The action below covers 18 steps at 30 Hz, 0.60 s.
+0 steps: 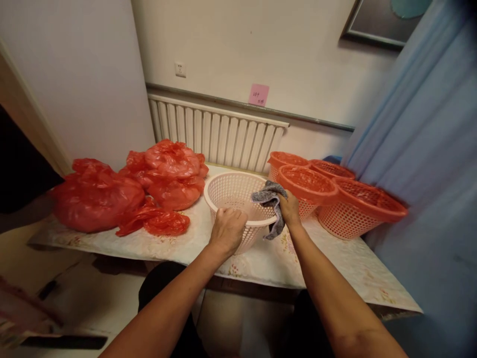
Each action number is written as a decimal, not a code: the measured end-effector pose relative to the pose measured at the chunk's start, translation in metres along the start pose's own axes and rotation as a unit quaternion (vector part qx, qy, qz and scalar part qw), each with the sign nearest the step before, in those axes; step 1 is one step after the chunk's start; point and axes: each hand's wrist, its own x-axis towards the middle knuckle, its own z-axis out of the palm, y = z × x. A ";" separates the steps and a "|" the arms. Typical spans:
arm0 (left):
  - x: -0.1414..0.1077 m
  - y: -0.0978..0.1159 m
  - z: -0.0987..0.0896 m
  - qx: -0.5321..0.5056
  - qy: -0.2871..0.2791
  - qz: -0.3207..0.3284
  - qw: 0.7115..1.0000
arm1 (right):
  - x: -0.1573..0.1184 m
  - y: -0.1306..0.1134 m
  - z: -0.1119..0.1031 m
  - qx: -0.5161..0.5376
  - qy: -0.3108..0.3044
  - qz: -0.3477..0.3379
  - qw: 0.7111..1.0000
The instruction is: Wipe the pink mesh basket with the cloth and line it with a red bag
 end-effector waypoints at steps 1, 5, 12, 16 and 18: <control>0.000 0.000 0.000 0.002 -0.002 -0.001 1.000 | -0.008 -0.003 0.001 -0.009 0.024 0.001 1.000; 0.002 0.000 -0.001 0.012 -0.007 0.001 1.000 | -0.043 -0.018 0.009 -0.035 0.094 -0.022 0.995; 0.000 0.000 -0.003 0.003 -0.007 -0.001 1.000 | -0.094 -0.055 0.032 -0.077 0.151 -0.140 0.976; -0.003 -0.001 -0.004 -0.012 -0.006 0.003 1.000 | -0.102 -0.068 0.033 -0.089 0.088 -0.189 0.974; -0.003 0.000 -0.004 -0.007 -0.008 0.004 1.000 | -0.093 -0.065 0.026 -0.086 0.050 -0.177 0.979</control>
